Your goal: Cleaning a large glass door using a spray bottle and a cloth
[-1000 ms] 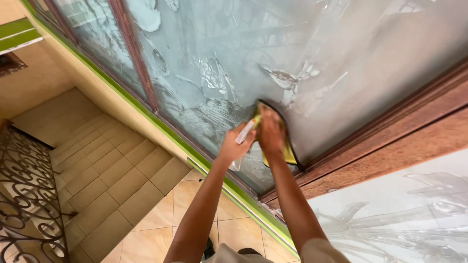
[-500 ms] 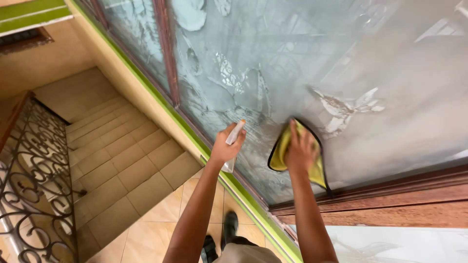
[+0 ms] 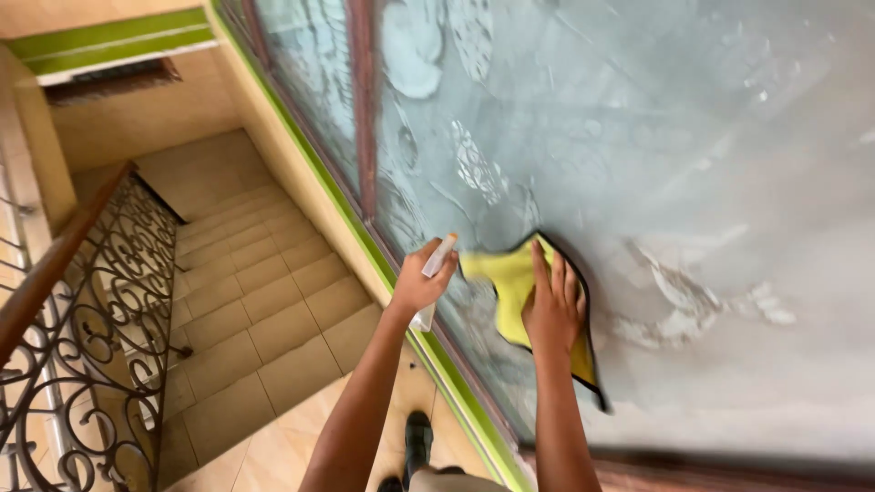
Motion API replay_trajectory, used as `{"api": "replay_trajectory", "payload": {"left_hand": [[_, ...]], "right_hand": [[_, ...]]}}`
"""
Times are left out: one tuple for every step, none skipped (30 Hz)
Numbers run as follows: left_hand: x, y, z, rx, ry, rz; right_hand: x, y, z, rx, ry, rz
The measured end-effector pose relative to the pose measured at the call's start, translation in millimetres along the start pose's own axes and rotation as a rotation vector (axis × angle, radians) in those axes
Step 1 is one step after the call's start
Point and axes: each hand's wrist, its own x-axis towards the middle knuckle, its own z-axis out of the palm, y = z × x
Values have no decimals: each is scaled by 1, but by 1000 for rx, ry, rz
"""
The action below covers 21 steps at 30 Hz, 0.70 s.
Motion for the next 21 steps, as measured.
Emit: {"api": "replay_trajectory", "payload": {"left_hand": [[9,0,-3,8,21,12],[13,-1,-7,17,3,-6],[19,-2,-9,26,-16,-24],[28,-4,-11,31,-2,-26],[38,-7,-12,45,7,-25],[44,-10,-13,62,9,-28],[51,-2,-16,69,15,-33],[59,8,-19,87,37,-30],[67,17,-23,104,58,-27],[72,6,-23,109,77,-30],[76,-5,-23,103,92,-40],[74,-16,-28,100,113,-58],[77,-16,-32,108,138,-68],[78,-19,-39,104,141,-67],[80,-21,-47,101,144,-66],[82,-24,-53,114,160,-64],[84,-27,-59,131,148,-70],[80,-30,-59,138,133,-87],[81,-30,-63,140,146,-96],[89,-33,-67,147,131,-95],[97,-35,-71,153,115,-94]], "right_hand": [[16,-8,8,13,18,-13],[28,-18,16,99,-111,33],[40,-26,23,183,-243,76],[69,-47,28,191,-241,64],[98,-68,33,274,-305,-13],[123,-87,37,357,-375,-84],[142,-105,46,365,-379,-91],[162,-122,55,422,-254,-203],[182,-141,63,477,-126,-313],[189,-144,80,485,-124,-332],[196,-148,96,517,-23,-341],[197,-157,110,556,73,-356],[192,-149,97,572,69,-379],[186,-143,86,573,78,-358],[180,-138,76,573,87,-336],[163,-129,71,590,93,-347],[147,-121,68,491,42,-302],[126,-105,63,381,-19,-260],[121,-106,68,387,-24,-274],[120,-108,76,327,-61,-236],[119,-110,84,267,-97,-199]]}}
